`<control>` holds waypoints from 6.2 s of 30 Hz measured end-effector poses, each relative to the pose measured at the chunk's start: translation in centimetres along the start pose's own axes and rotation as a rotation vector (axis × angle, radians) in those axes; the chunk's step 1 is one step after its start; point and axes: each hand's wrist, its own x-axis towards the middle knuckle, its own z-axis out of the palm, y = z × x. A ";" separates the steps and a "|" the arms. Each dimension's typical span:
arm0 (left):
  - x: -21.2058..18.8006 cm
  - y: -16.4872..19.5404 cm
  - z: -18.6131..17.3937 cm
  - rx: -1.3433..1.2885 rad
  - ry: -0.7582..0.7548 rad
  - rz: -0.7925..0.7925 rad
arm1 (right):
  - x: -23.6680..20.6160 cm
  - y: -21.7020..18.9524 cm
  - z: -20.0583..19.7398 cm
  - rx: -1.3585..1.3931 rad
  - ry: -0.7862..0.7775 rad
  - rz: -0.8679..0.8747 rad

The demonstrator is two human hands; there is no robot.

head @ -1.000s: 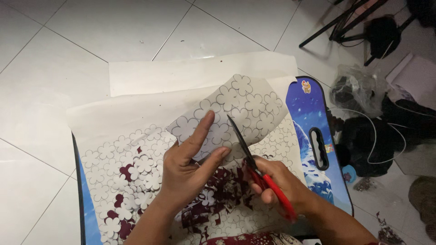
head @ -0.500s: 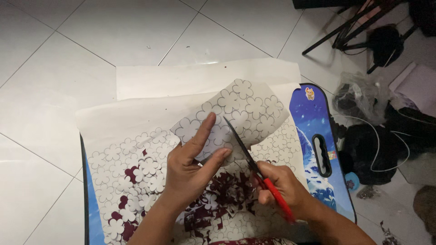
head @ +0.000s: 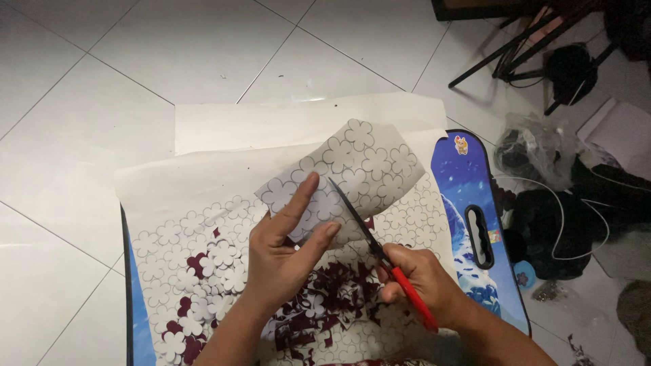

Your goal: The person sits on the floor cutting small flower-shaped pieces out of printed foam sheets with red-handled scissors, following pre-drawn outlines. They trim scraps away, turn the sheets over, and set cut pieces and waste aside as they work through the sheet.

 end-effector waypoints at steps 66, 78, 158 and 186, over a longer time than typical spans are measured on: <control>-1.0 0.5 1.1 -0.236 -0.274 -0.052 | 0.0 -2.4 -1.4 0.167 -0.090 0.136; -0.2 0.4 -0.5 -0.057 -0.317 -0.238 | -0.2 -2.1 -2.5 0.078 -0.103 0.108; -0.6 -1.4 2.4 -0.047 0.063 -0.202 | 0.5 0.7 -1.8 0.239 0.301 -0.131; -1.4 0.9 2.4 0.019 0.143 -0.068 | 0.2 -4.0 0.0 0.034 -0.200 0.085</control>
